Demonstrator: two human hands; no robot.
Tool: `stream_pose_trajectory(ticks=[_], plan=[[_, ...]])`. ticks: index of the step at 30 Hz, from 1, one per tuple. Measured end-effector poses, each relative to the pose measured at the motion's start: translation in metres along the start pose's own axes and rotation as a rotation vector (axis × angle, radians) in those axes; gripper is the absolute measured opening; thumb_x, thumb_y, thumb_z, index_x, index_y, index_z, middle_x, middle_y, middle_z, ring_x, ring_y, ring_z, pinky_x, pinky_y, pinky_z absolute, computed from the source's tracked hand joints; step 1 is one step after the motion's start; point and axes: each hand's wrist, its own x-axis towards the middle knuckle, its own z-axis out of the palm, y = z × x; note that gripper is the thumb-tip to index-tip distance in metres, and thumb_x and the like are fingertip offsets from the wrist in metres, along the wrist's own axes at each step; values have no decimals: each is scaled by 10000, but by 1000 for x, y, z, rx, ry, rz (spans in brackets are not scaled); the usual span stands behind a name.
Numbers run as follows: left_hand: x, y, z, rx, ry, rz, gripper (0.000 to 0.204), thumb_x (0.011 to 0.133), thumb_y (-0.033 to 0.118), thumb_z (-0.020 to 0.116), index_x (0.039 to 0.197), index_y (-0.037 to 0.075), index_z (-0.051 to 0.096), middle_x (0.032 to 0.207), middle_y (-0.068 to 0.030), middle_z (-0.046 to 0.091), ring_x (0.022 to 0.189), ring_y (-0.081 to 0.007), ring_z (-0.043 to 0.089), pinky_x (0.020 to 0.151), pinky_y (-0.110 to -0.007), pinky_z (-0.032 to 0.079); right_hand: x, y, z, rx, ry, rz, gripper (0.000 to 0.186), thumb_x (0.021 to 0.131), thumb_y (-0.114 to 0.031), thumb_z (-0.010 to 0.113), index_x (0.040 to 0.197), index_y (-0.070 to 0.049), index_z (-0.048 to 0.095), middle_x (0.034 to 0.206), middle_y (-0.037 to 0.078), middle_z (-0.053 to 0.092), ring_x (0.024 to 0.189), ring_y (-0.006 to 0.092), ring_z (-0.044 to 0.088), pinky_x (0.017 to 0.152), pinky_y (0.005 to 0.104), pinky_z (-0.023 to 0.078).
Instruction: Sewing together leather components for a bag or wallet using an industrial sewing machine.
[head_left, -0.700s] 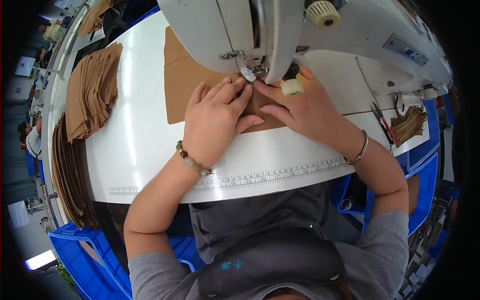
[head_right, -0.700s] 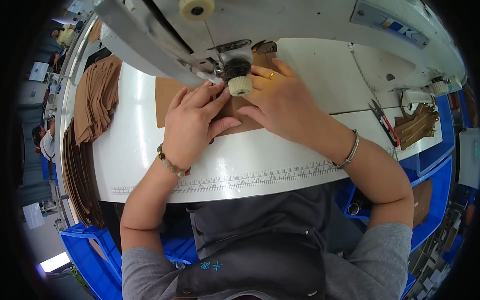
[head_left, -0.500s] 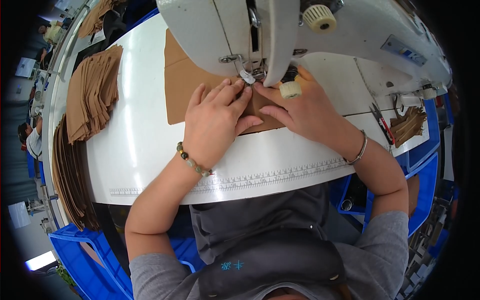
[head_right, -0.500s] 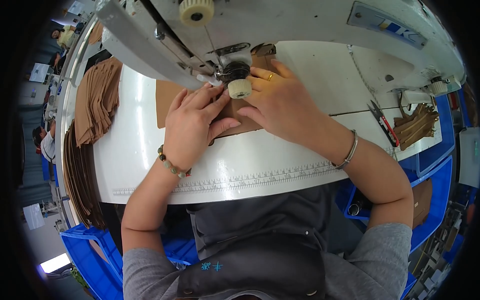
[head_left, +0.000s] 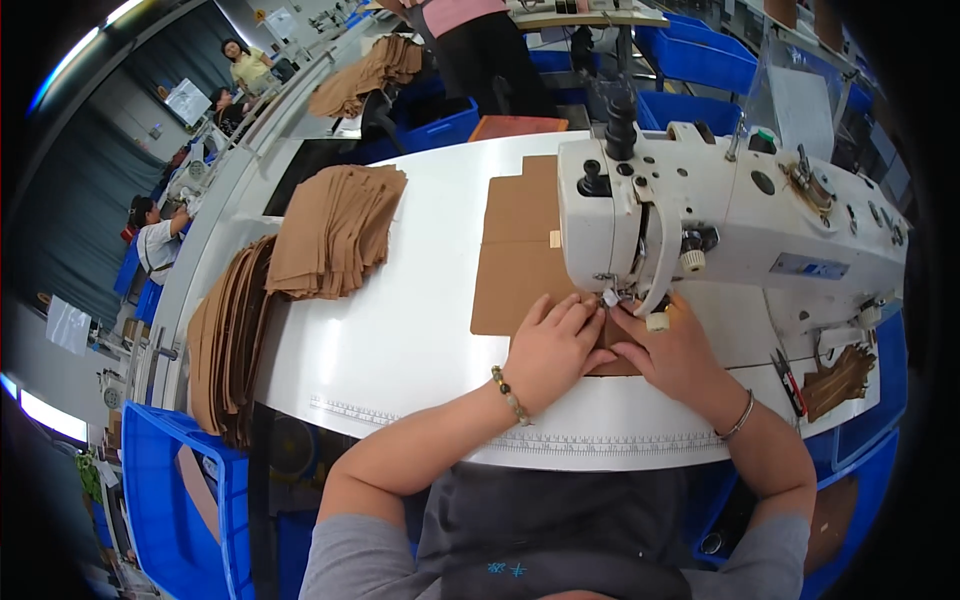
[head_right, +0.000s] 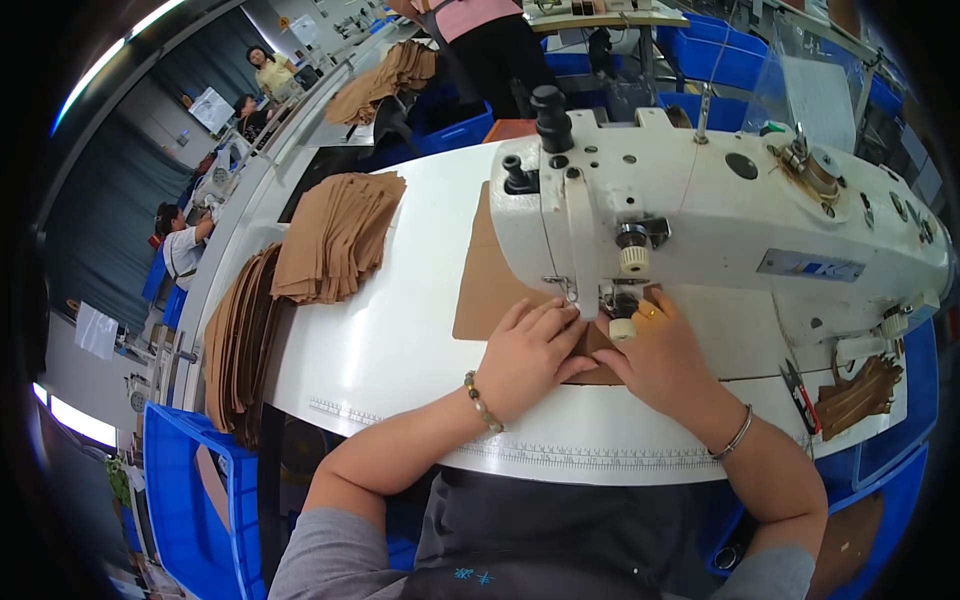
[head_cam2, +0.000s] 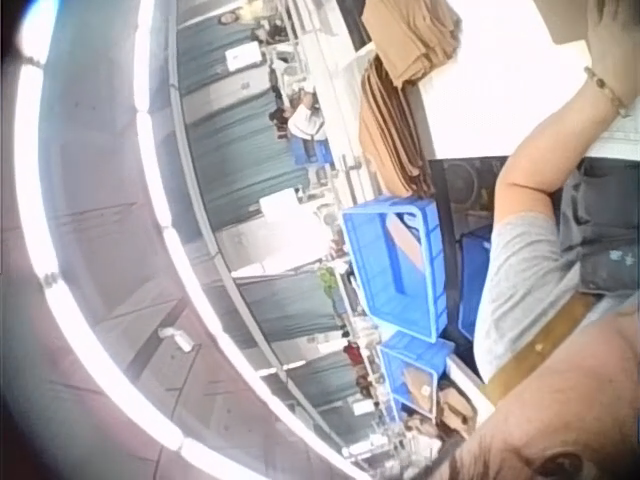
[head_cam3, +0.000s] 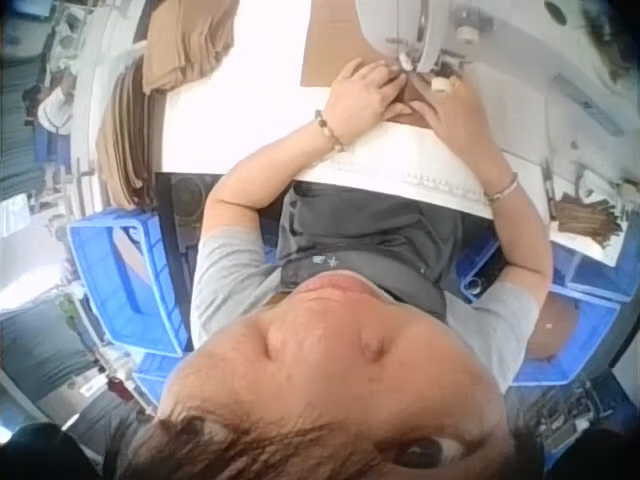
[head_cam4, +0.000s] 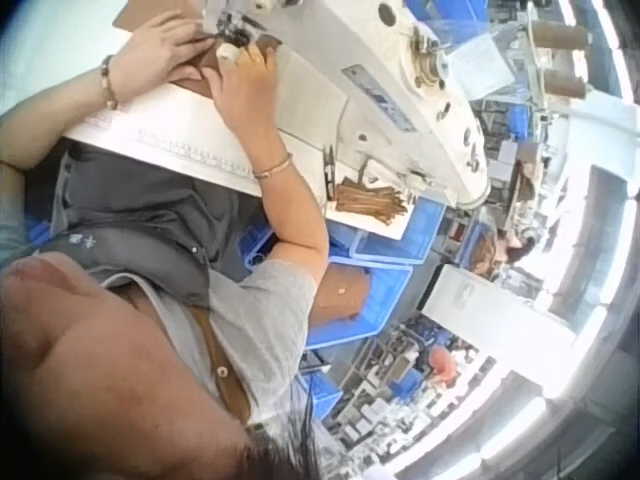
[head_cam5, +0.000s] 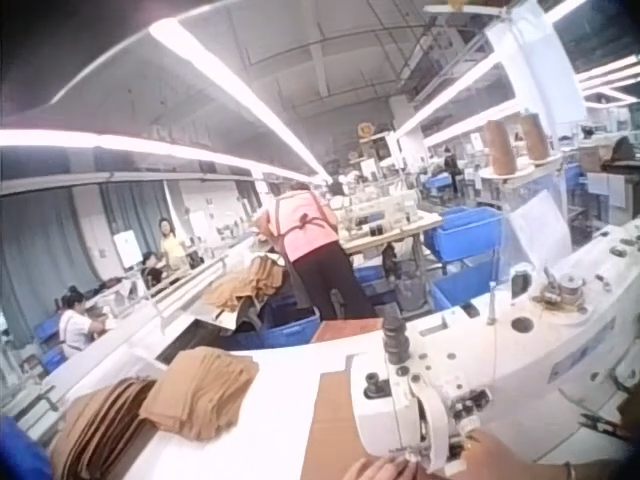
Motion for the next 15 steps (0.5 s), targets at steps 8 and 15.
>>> stream_pose_trajectory(ticks=[8,15], plan=[[-3,0,1,14,-30,-7,514,942,470,669,1282,86,696,1312,-64,655,1301,-238,593,1111,-472,433,-6,-1,-1,-2,-26,2,433,928,-294,707,1294,-63,692,1197,122,717,1147,336,641,1130,488,418],[-2,1,1,24,-18,-13,515,941,469,671,1290,91,696,1306,-64,659,1302,-237,592,1110,-468,435,-5,-4,-3,-19,-24,2,438,929,-303,706,1295,-63,690,1228,118,703,1162,326,628,1104,465,434]])
